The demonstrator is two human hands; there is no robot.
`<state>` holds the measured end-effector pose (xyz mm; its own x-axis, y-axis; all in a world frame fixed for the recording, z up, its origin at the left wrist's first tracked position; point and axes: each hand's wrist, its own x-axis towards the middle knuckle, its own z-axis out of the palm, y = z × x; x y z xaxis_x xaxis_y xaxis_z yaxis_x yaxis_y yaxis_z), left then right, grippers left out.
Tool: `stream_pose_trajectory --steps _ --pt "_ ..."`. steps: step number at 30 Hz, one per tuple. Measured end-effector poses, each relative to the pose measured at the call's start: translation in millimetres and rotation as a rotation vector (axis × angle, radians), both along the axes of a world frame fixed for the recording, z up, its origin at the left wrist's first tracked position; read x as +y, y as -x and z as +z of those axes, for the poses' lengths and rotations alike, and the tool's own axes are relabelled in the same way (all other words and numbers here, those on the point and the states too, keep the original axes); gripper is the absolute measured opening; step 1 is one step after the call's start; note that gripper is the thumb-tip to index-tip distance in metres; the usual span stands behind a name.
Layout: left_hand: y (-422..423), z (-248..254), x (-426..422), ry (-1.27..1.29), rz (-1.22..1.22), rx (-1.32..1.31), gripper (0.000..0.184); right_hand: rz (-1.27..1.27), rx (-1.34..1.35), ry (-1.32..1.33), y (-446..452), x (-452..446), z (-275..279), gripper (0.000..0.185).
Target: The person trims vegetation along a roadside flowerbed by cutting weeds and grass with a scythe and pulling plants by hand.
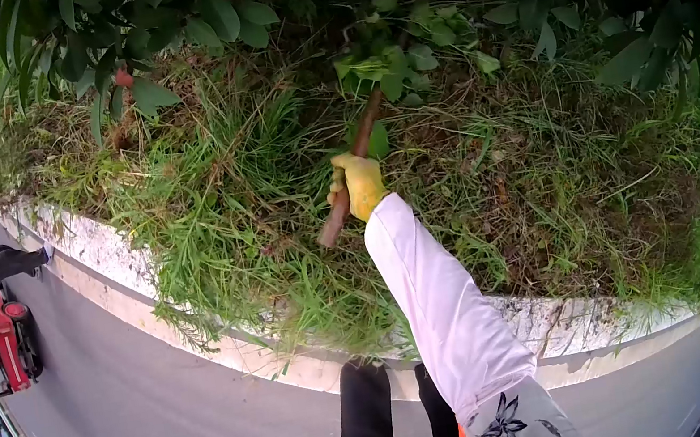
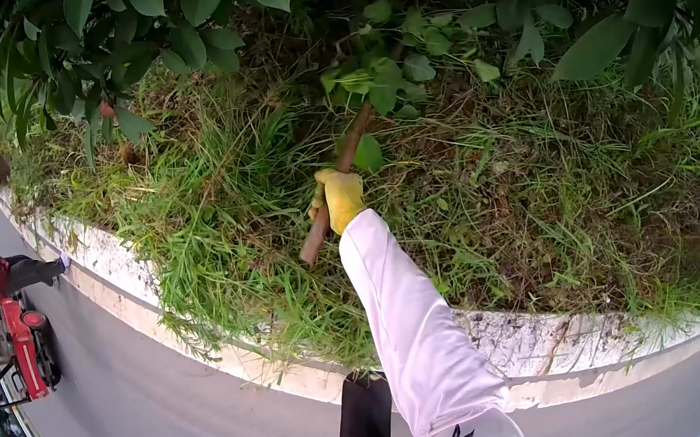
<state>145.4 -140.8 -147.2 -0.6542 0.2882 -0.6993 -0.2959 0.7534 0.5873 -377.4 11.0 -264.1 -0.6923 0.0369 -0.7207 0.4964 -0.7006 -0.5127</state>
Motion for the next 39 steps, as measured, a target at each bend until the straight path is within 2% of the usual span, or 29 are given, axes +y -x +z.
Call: stream_pose_trajectory --steps 1,2,3,5,7,9,13,15,16,17,19,20,21,23,25,27,29,31,33,35,37,39 --pt "1.6 -0.5 -1.9 0.027 0.070 -0.005 0.015 0.287 -0.118 -0.233 -20.1 -21.1 -5.6 0.018" --pt "0.7 4.6 -9.0 -0.026 0.197 -0.065 0.014 0.474 -0.106 -0.298 -45.8 -35.2 -8.7 0.021" --pt "9.4 0.0 -10.9 -0.035 0.198 -0.053 0.014 0.663 -0.085 -0.377 -61.5 -41.0 -9.1 0.023" --pt "21.5 2.4 -7.9 0.005 0.166 -0.068 0.013 0.463 -0.075 -0.251 -76.7 -29.0 24.1 0.022" --pt "22.4 6.7 -11.6 -0.004 0.160 -0.070 0.013 0.331 -0.114 -0.156 -82.4 -7.3 28.2 0.024" --pt "25.3 5.7 -13.0 -0.014 0.150 -0.061 0.014 0.091 -0.124 -0.094 -86.1 21.7 41.4 0.031" --pt "25.0 2.9 -18.8 -0.062 0.262 -0.143 0.016 -0.315 0.080 -0.329 -62.6 67.9 49.2 0.038" --pt "31.0 5.8 -19.2 -0.056 0.265 -0.158 0.017 -0.525 0.189 -0.258 -31.6 61.9 50.6 0.039" --pt "31.4 5.8 -19.5 -0.051 0.265 -0.160 0.017 -0.527 0.189 -0.308 -19.3 46.9 40.6 0.037" --pt "31.5 6.2 -19.2 -0.058 0.275 -0.158 0.017 -0.376 0.112 -0.333 -23.1 20.9 33.2 0.039" --pt "32.5 8.4 -21.5 -0.063 0.276 -0.153 0.016 0.360 -0.083 -0.512 -80.6 -53.7 20.6 0.042" --pt "34.7 8.4 -22.2 -0.050 0.269 -0.124 0.016 0.635 -0.123 -0.530 -120.5 -81.5 21.0 0.044" --pt "36.5 7.9 -22.1 -0.039 0.264 -0.096 0.016 0.633 -0.120 -0.533 -153.5 -90.1 24.9 0.044" --pt "34.9 6.9 -24.2 -0.050 0.265 -0.088 0.016 0.778 -0.131 -0.233 -203.1 -97.7 29.8 0.035" --pt "32.6 4.4 -24.2 -0.060 0.260 -0.077 0.016 0.683 -0.151 -0.159 -207.8 -86.0 30.3 0.029" --pt "29.8 1.6 -23.3 -0.057 0.246 -0.053 0.015 0.565 -0.101 -0.407 -193.4 -65.1 39.5 0.027" --pt "25.3 -7.0 -21.9 -0.046 0.213 -0.056 0.015 0.281 -0.112 -0.292 -172.4 -34.4 61.8 0.025" --pt "21.8 -5.2 -24.5 -0.026 0.167 -0.066 0.015 0.102 -0.066 -0.312 -163.6 -3.5 69.3 0.021" --pt "25.5 -5.8 -25.9 -0.035 0.158 -0.009 0.014 -0.055 -0.134 -0.203 -175.3 30.5 81.0 0.018" --pt "31.3 -10.7 -33.4 -0.036 0.039 -0.001 0.015 -0.082 -0.144 -0.230 -221.6 56.2 78.7 0.016" --pt "54.9 1.3 -30.6 0.095 -0.010 -0.356 0.027 0.000 -0.210 -0.289 -294.0 78.2 79.2 0.013" --pt "35.7 -14.4 -36.9 0.093 -0.001 -0.260 0.027 0.188 -0.308 -0.527 -373.3 100.9 92.7 0.013"
